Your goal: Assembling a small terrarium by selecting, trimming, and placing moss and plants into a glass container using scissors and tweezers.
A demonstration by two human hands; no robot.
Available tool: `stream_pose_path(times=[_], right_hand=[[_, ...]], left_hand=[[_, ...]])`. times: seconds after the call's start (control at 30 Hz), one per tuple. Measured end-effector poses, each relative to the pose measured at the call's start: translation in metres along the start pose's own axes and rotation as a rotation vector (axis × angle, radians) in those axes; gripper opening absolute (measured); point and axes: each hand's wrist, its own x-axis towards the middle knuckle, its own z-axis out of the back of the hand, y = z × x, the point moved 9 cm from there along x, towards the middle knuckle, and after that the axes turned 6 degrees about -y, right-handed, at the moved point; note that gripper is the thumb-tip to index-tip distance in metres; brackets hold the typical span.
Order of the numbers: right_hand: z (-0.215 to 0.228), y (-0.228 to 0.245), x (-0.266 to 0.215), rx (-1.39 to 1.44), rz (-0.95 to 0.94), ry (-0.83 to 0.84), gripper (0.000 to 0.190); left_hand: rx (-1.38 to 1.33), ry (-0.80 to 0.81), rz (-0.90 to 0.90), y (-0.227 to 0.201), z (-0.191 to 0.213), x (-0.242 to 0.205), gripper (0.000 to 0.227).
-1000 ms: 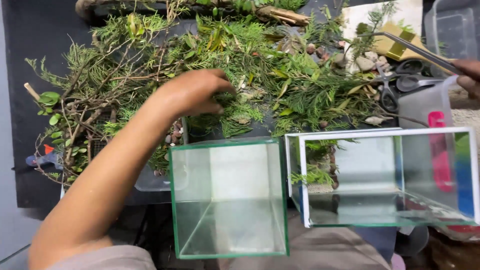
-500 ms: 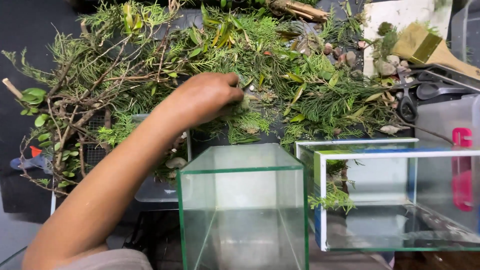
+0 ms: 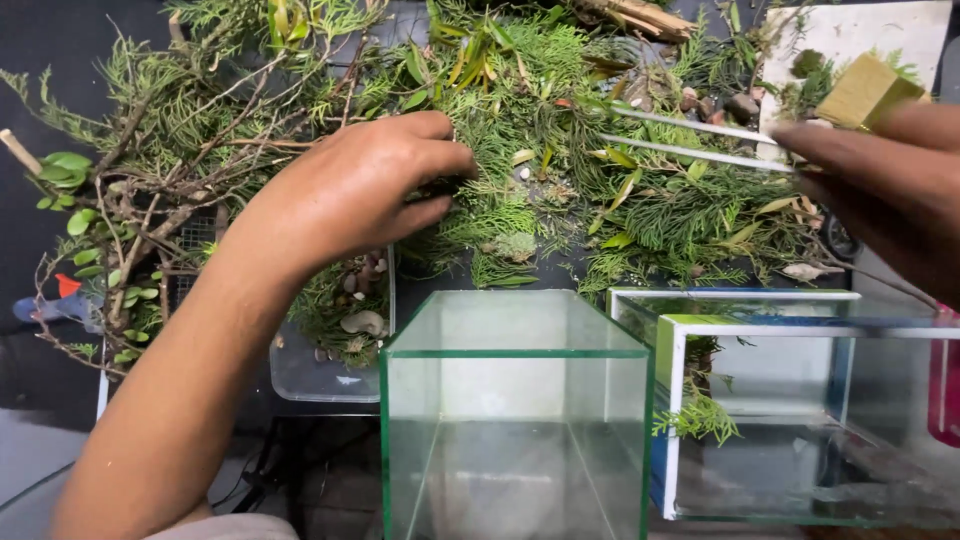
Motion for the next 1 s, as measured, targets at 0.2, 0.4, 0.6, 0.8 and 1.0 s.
stream_pose_path(times=[0.2, 0.4, 0.6, 0.8, 1.0], right_hand=[[-0.012, 0.062, 0.082, -0.518, 0.093, 0.406, 0.058], [-0.037, 0.075, 0.094, -0.460, 0.019, 0.655, 0.060], [-0.055, 0.098, 0.102, -0.519, 0.167, 0.735, 0.090], [-0.044, 0.081, 0.095, -0.536, 0.152, 0.586, 0.068], [-0.021, 0.048, 0.075, -0.219, 0.168, 0.257, 0.044]], left_hand=[[0.042, -0.137, -0.073, -0.013, 0.025, -0.020, 0.027], [0.108, -0.214, -0.077, -0.016, 0.049, -0.038, 0.023], [0.113, -0.213, -0.027, -0.016, 0.055, -0.047, 0.022], [0.129, -0.229, -0.037, -0.014, 0.056, -0.051, 0.023], [0.212, -0.185, 0.032, -0.007, 0.041, -0.047, 0.020]])
